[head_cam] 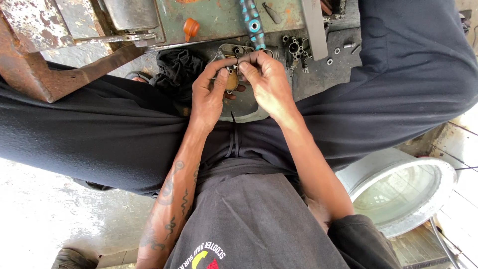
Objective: The recorder is assembling and inspecting components of a motorcycle carburetor.
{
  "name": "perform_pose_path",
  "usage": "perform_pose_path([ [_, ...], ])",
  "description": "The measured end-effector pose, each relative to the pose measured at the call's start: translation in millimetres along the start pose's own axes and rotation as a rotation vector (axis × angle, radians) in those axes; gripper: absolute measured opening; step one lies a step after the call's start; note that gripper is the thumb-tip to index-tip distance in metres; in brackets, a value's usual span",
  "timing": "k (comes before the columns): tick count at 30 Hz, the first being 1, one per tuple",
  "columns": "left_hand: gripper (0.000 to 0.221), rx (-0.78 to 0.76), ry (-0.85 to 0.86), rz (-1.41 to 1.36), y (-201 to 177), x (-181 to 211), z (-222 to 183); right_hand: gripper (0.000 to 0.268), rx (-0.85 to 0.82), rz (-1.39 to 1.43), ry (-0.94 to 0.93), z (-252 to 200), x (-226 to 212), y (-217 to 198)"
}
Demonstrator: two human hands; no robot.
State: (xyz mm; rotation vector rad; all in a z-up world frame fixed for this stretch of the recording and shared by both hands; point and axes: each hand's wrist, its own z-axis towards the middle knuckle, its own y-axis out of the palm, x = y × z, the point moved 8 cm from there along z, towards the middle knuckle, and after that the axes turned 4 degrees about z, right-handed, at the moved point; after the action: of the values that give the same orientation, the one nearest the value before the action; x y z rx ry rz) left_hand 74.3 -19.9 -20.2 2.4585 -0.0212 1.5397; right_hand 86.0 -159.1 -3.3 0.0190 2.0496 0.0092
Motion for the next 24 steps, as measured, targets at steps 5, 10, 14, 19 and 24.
perform_pose_path([
  [5,0.027,-0.013,0.006,0.006,-0.2,-4.3,1.4,0.01,-0.014,0.084,0.073,4.5,16.4,-3.5],
  [10,0.027,0.003,-0.003,-0.059,-1.9,-4.6,1.9,0.015,-0.028,0.14,0.115,2.6,18.1,2.6],
  [14,0.028,-0.014,-0.032,-0.128,-2.5,-11.0,0.3,0.014,0.006,0.13,0.116,0.0,19.3,-1.1],
  [19,0.028,0.011,-0.148,-0.189,-0.3,-5.2,-2.8,0.016,0.089,0.307,0.089,4.5,11.8,-17.7],
  [24,0.031,0.022,-0.052,0.018,3.0,6.4,-2.0,0.009,-0.028,0.237,-0.105,-4.0,-33.0,-2.2],
])
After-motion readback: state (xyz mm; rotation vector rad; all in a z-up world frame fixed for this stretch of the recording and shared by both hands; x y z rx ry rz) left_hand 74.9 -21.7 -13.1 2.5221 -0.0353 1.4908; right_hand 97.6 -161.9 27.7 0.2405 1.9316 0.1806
